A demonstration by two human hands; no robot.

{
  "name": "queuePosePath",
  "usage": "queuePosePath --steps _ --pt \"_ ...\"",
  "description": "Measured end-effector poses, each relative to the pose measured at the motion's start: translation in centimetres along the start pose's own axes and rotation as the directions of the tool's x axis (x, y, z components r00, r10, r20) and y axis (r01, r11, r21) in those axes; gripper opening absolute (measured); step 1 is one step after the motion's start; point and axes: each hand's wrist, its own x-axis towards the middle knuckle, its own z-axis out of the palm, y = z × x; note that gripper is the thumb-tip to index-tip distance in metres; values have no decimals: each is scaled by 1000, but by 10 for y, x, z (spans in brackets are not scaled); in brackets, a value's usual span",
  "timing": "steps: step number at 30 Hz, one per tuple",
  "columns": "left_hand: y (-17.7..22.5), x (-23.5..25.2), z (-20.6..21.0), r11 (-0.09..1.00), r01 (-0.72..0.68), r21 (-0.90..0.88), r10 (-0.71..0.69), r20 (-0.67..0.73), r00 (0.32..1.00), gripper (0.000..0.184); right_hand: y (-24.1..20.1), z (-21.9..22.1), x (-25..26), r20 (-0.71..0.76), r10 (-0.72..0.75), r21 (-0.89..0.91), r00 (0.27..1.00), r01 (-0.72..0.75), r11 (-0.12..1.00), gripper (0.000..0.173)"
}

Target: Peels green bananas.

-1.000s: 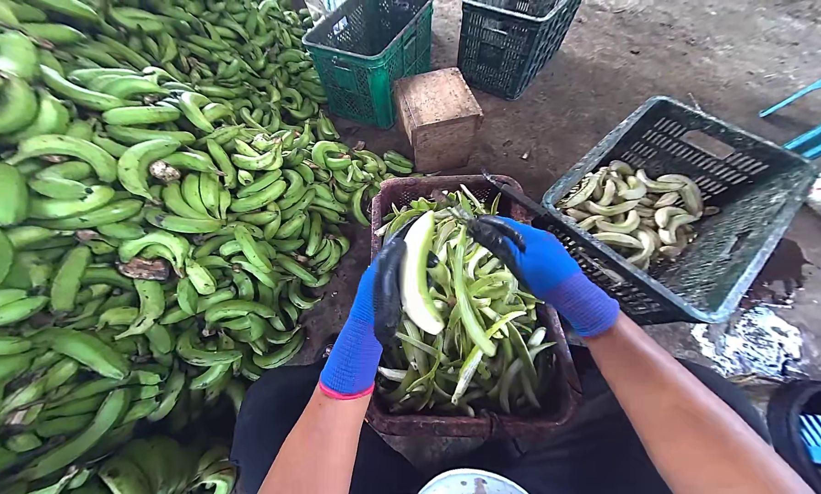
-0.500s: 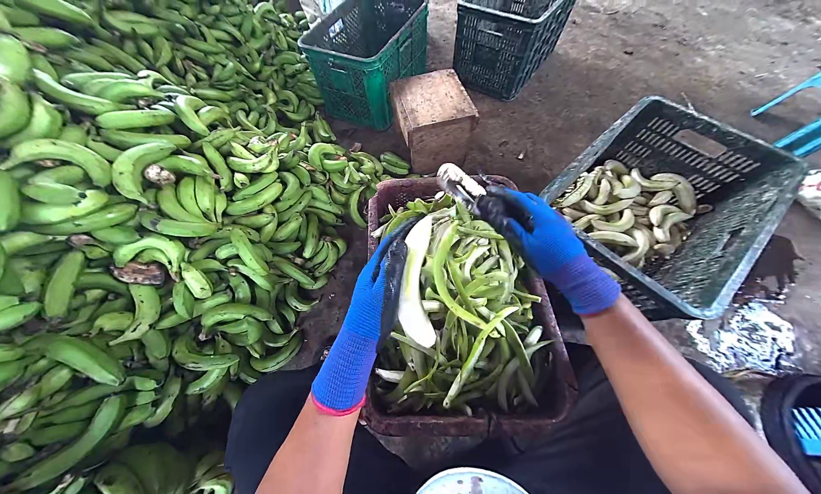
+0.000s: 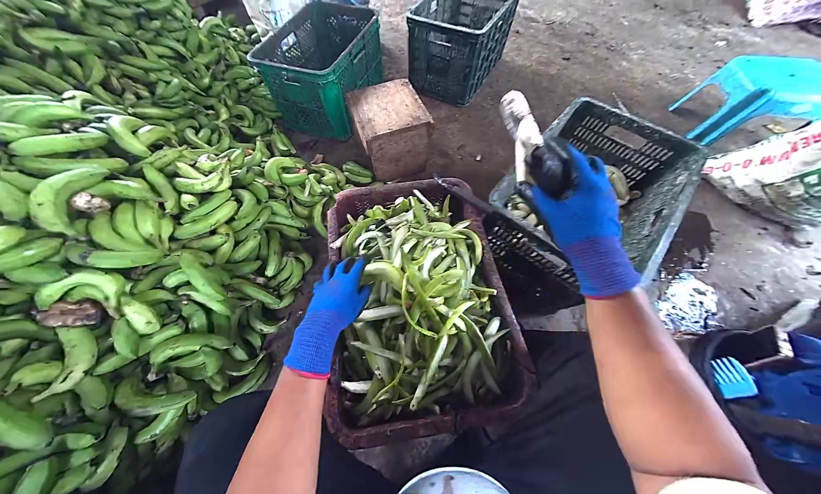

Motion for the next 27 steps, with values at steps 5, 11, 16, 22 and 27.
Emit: queuePosePath --steps 5,11,16,22,27 --pt "-8 25 30 997 50 54 -44 -105 994 56 0 15 -29 63 -154 329 986 126 936 63" --pt "6 4 2 972 -227 -59 203 -270 941 51 -30 54 -41 678 -361 399 641 92 912 47" --pt "15 -24 -10 885 -460 -72 334 -591 734 51 -43 51 -52 701 -557 652 445 -85 753 47" --pt "0 -27 -20 868 -335 -366 77 -567 820 68 -60 55 -65 578 -496 500 648 199 843 50" --pt "14 -41 -23 348 -13 -937 -56 -35 998 44 -68 74 -77 586 -662 202 467 707 678 57"
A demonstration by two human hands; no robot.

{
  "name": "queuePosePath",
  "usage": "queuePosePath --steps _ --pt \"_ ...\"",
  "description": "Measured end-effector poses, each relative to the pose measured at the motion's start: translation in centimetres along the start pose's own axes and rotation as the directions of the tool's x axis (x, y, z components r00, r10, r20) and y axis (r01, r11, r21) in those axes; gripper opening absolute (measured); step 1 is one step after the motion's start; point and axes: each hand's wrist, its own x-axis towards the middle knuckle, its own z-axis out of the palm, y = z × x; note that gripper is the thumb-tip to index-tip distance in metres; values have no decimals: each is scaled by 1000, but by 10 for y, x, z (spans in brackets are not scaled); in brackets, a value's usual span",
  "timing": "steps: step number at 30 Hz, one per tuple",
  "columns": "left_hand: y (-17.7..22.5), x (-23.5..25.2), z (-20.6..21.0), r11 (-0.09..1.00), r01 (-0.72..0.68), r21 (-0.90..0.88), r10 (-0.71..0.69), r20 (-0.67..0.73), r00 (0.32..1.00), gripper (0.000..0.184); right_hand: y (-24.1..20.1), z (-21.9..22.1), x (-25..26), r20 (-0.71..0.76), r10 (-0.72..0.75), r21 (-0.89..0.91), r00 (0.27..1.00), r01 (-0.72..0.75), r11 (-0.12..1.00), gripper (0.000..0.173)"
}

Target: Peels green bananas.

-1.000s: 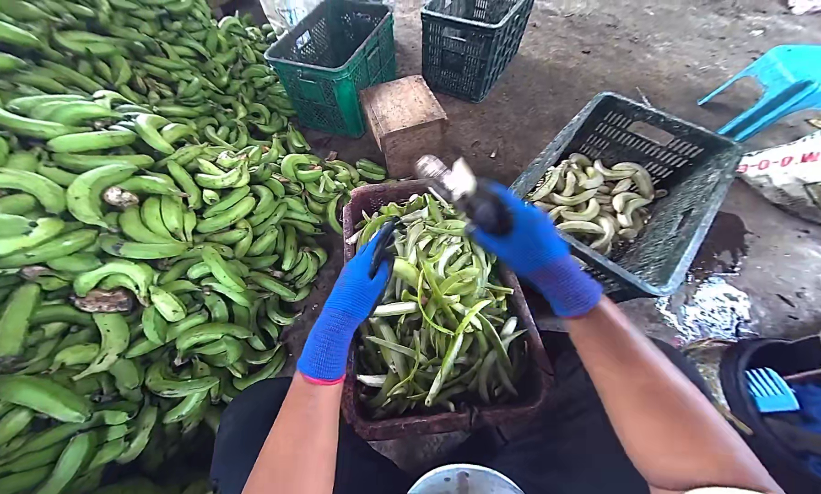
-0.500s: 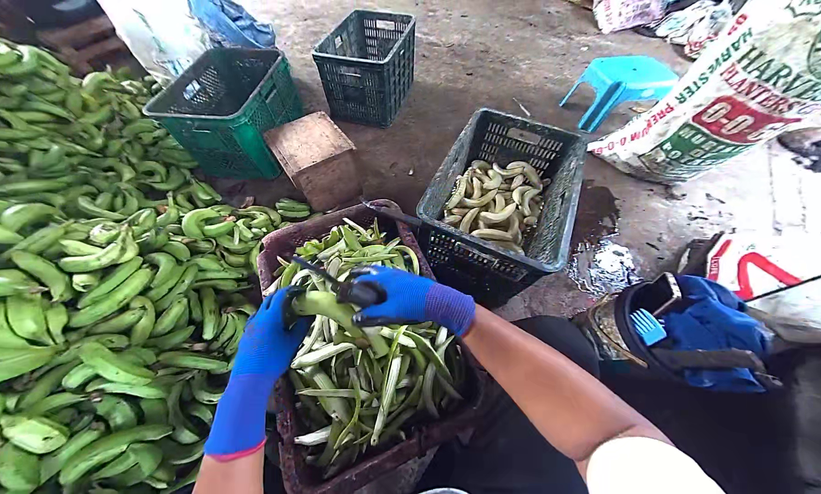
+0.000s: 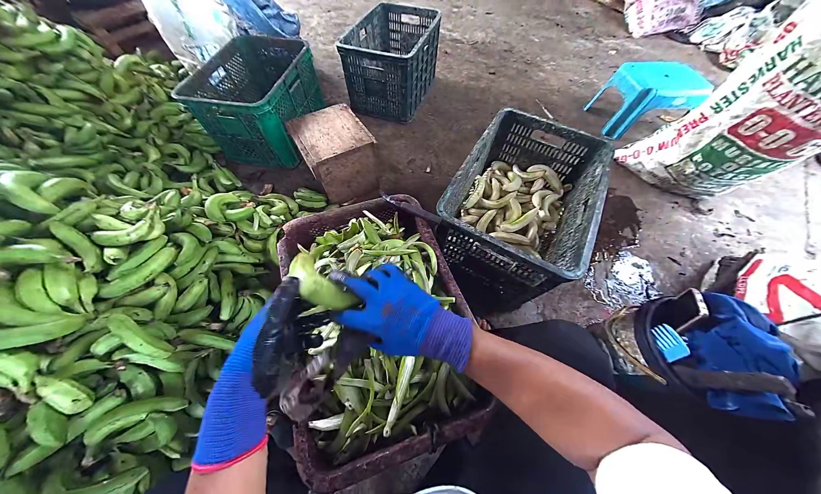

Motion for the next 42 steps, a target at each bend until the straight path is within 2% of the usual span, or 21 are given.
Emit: queuePosePath --steps 2,4,6,7,9,11,13,16,17,18,19,20,21,23,26,29,32,35,37,39,42 --pt "-3 2 7 1000 -22 15 23 -75 997 38 -5 7 2 67 -43 9 997 42 999 57" --pt "-6 2 4 992 -124 38 129 -180 975 46 -2 12 -2 -25 -18 142 1000 21 990 57" --pt "-2 1 -2 976 -217 34 217 -292 932 49 4 10 -7 -186 89 300 978 -30 953 57" --pt "4 -2 -3 967 -247 62 254 -334 908 48 7 4 -9 -186 191 361 964 -113 926 57" --pt "3 -5 -8 947 -320 37 310 -374 874 55 13 -7 -5 10 387 446 922 -350 824 57" --pt "1 -7 -7 929 -367 44 354 -383 853 61 18 -8 2 147 451 491 881 -461 740 56" --pt "2 -12 -4 924 -363 117 380 -373 847 65 16 -2 3 104 467 559 878 -439 703 48" --pt "0 -16 -1 904 -352 241 420 -350 838 66 13 2 1 -77 444 685 893 -277 674 39" --pt "-1 -18 0 899 -379 221 434 -334 837 65 14 0 0 7 438 647 899 -338 683 38" --pt "-2 -20 -1 894 -421 157 449 -306 839 64 19 -2 3 214 440 545 872 -480 687 41" --pt "-3 -22 -3 882 -466 67 465 -268 843 61 23 -2 8 431 446 408 785 -610 680 45" --pt "-1 -22 -7 867 -498 -27 481 -220 848 57 25 1 12 556 446 313 702 -673 670 48" --pt "1 -21 -12 859 -501 -102 480 -176 859 53 26 3 12 589 436 304 680 -687 660 49" --pt "-2 -20 -22 882 -446 -152 436 -99 895 52 26 0 5 497 407 456 766 -630 628 48" --pt "3 -21 -30 929 -360 -86 357 -46 933 58 29 2 -1 274 361 604 891 -452 657 50" --pt "5 -16 -28 924 -382 -21 382 -27 924 61 30 8 -7 117 275 558 954 -292 776 48" --pt "7 -14 -21 913 -407 -39 397 -153 905 52 19 11 -12 -22 165 464 986 -136 875 50" --pt "7 -19 -12 900 -428 -78 406 -201 891 45 12 16 -13 -161 47 364 986 15 931 51" --pt "5 -24 -3 879 -458 -135 431 -187 883 45 13 16 -8 -222 26 299 975 42 953 48" --pt "4 -31 5 890 -430 -151 402 -183 897 44 20 11 1 -329 58 182 942 3 983 45" --pt "9 -37 12 945 -303 -125 291 -107 951 42 42 -15 10 -544 214 68 812 -212 975 46"
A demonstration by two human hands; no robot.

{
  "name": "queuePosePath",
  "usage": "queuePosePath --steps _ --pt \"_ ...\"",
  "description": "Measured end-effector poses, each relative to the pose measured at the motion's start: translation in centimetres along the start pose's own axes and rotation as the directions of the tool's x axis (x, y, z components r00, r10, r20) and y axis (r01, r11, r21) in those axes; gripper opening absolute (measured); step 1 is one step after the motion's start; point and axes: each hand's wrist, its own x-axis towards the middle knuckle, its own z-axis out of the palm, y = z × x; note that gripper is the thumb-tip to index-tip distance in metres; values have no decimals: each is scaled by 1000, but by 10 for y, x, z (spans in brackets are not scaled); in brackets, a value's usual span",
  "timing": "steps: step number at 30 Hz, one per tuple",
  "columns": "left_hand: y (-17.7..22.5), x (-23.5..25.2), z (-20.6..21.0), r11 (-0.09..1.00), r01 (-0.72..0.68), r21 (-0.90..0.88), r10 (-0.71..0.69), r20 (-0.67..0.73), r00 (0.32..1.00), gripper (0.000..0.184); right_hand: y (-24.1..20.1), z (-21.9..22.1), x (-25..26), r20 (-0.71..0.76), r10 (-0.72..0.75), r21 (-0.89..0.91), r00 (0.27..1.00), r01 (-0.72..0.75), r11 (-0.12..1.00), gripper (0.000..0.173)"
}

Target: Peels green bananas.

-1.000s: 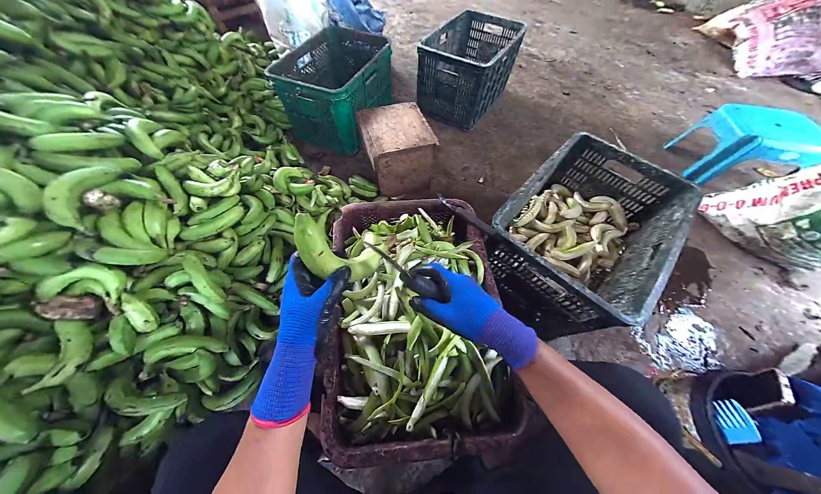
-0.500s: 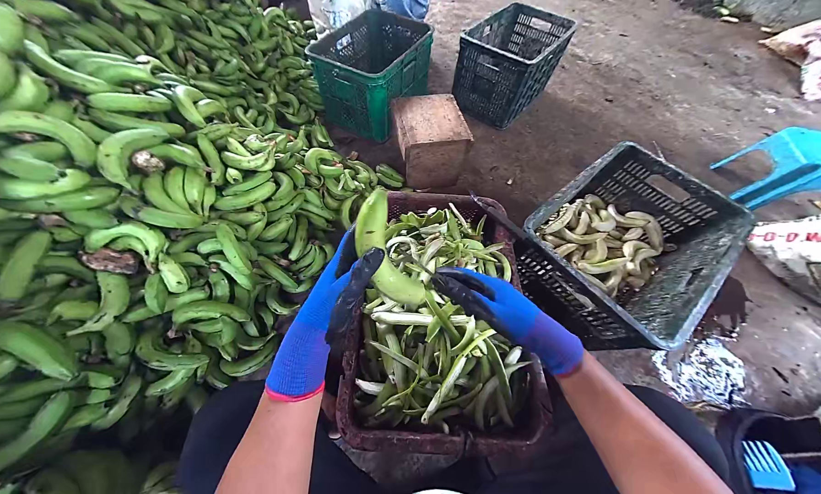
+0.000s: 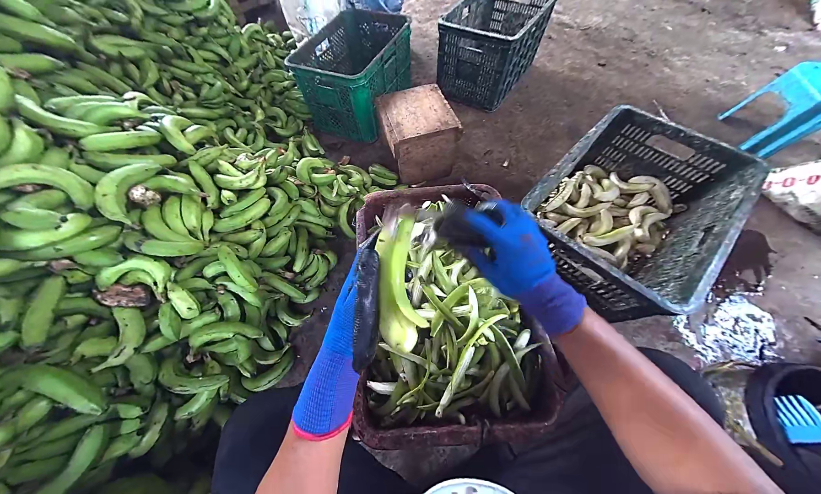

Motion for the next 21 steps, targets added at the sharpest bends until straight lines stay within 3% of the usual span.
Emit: queuePosePath --steps 3,5,7,9,12,14,16,18,21 --pt "5 2 0 993 112 -29 -108 104 989 47 19 -23 13 -20 202 -21 979 -203 979 53" --pt "4 8 -6 998 60 -6 -60 28 998 44 13 -20 2 89 208 98 974 -217 971 59" --pt "-1 15 -12 989 -79 123 95 -130 987 41 -1 -5 -15 230 142 217 963 -193 957 55" --pt "-7 23 -18 929 -198 313 284 -258 923 45 -16 8 -30 327 25 310 945 -132 942 48" --pt "-11 27 -14 900 -255 352 374 -328 867 55 -22 18 -37 300 -152 343 942 42 938 46" --pt "-8 18 -7 934 -235 268 301 -239 923 53 -17 17 -26 224 -184 270 957 120 955 47" --pt "-4 7 -3 970 -136 200 142 -18 990 49 -3 8 -7 137 -150 159 979 127 979 51" --pt "-1 5 -1 968 -34 247 -7 165 986 51 13 -3 7 65 -100 49 993 97 994 53" --pt "-2 8 0 965 -19 260 -27 170 985 51 12 -3 6 46 -44 46 998 42 998 53"
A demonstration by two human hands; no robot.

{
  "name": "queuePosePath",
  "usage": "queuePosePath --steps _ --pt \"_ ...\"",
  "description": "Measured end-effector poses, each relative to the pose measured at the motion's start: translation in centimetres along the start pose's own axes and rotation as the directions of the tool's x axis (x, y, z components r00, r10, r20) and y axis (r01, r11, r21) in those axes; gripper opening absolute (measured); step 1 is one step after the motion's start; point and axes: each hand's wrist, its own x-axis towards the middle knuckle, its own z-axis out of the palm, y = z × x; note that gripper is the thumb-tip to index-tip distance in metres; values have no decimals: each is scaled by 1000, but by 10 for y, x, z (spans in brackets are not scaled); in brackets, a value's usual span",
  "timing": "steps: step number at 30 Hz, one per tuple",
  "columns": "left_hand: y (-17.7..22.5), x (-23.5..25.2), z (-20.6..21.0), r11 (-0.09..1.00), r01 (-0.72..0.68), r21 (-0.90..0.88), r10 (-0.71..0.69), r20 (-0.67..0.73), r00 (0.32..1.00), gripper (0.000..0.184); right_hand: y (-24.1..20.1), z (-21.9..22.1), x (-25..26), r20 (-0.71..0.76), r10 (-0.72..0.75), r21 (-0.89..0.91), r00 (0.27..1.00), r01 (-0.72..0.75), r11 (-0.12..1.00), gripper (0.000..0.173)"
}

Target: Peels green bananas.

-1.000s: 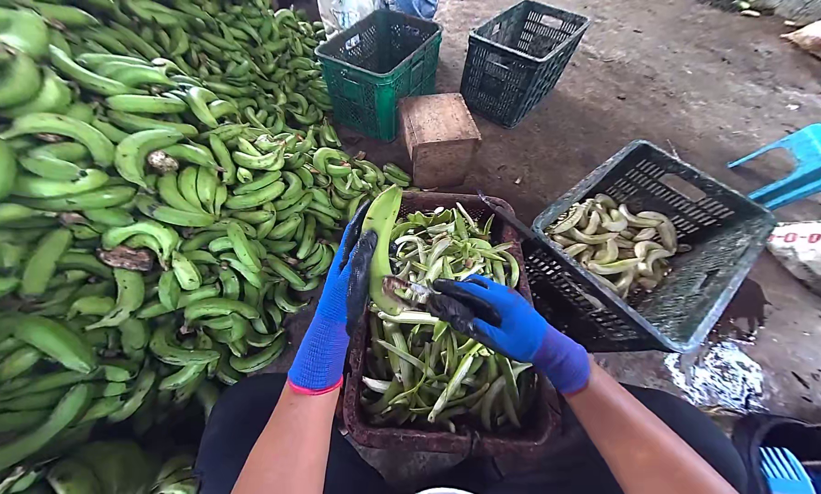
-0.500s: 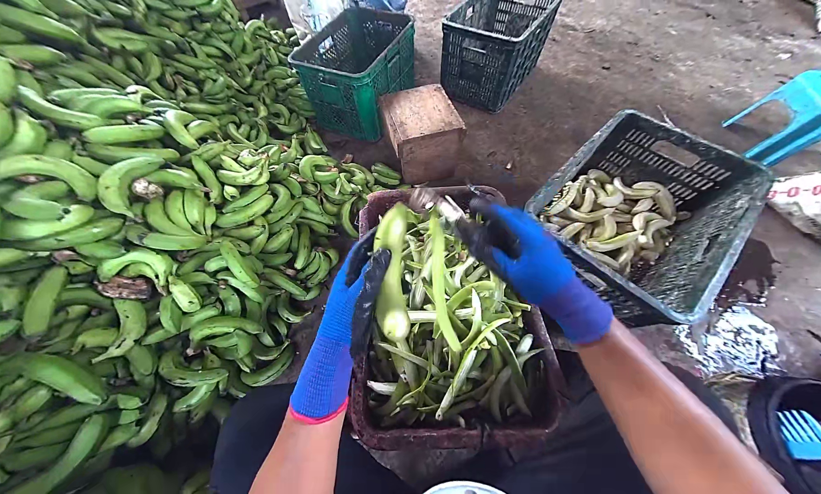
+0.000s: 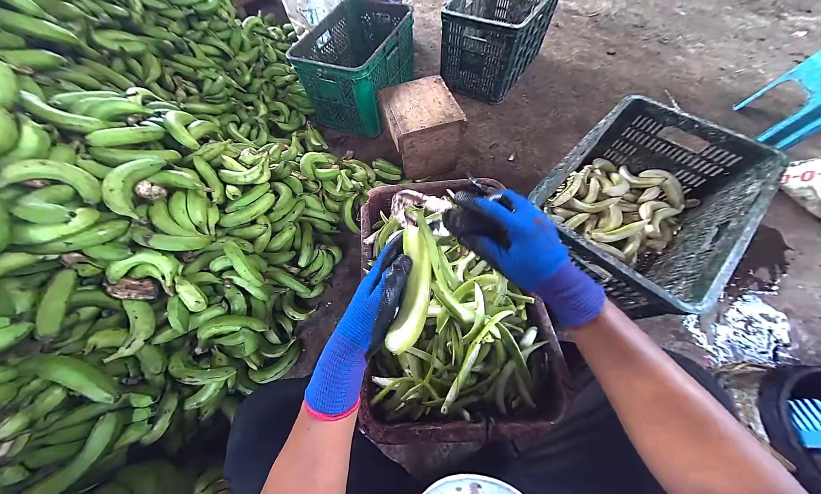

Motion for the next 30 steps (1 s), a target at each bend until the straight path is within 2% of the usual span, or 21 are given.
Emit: queuePosePath --steps 2,5,6,8,10,11,13,15,16,17,18,20,21,23,24,25,27,28,30 --pt "-2 1 -3 998 -7 63 4 47 999 53 -5 7 -4 22 49 46 999 -50 998 52" --pt "0 -1 0 988 -6 154 -26 209 978 56 0 -5 -1 9 162 43 987 -162 986 48" --pt "-2 0 1 990 4 144 -34 210 977 55 1 -9 0 -6 180 43 984 -179 983 48" --pt "-7 4 1 998 30 46 -34 75 997 52 -1 -8 -5 24 161 59 987 -162 985 50" --pt "-10 10 1 996 -23 -89 8 -169 986 46 -11 2 -14 132 103 122 986 -119 985 52" --pt "-10 13 0 986 -73 -150 25 -303 953 44 -18 8 -18 187 49 144 981 -77 987 53" --pt "-7 17 -1 964 -187 -191 59 -531 845 46 -27 20 -28 234 -102 173 967 62 983 51" --pt "-4 20 -2 932 -305 -196 116 -637 762 51 -33 25 -30 210 -198 170 957 164 972 49" --pt "-3 19 -1 917 -341 -205 137 -643 753 52 -34 25 -28 191 -206 153 960 179 972 48" --pt "-3 18 0 905 -359 -229 150 -617 772 48 -32 23 -24 170 -198 143 965 175 974 48" --pt "-3 14 1 903 -338 -264 147 -549 823 44 -29 19 -19 146 -188 129 971 170 977 49" --pt "-2 3 -1 947 -172 -271 95 -273 957 39 -16 10 -7 121 -137 105 983 125 987 51" --pt "2 -2 -2 975 -59 -215 37 -103 994 40 -10 5 -3 110 -94 99 989 83 992 51" --pt "9 -6 -1 996 69 -52 -58 192 980 49 -4 -2 2 95 7 88 995 -15 996 49" --pt "9 -4 0 996 85 -20 -77 256 964 52 -4 -4 2 96 47 90 994 -55 994 48" --pt "5 -2 1 995 91 -34 -81 232 969 53 -5 -2 1 101 70 94 992 -79 992 48" --pt "-7 5 3 982 39 -184 -40 3 999 44 -11 7 -8 120 58 114 991 -72 991 50" --pt "-14 10 3 955 -32 -294 -18 -167 986 37 -17 14 -14 117 13 121 993 -27 992 52" --pt "-19 23 1 814 -199 -545 -67 -429 901 35 -31 27 -28 106 -86 130 991 72 989 51"
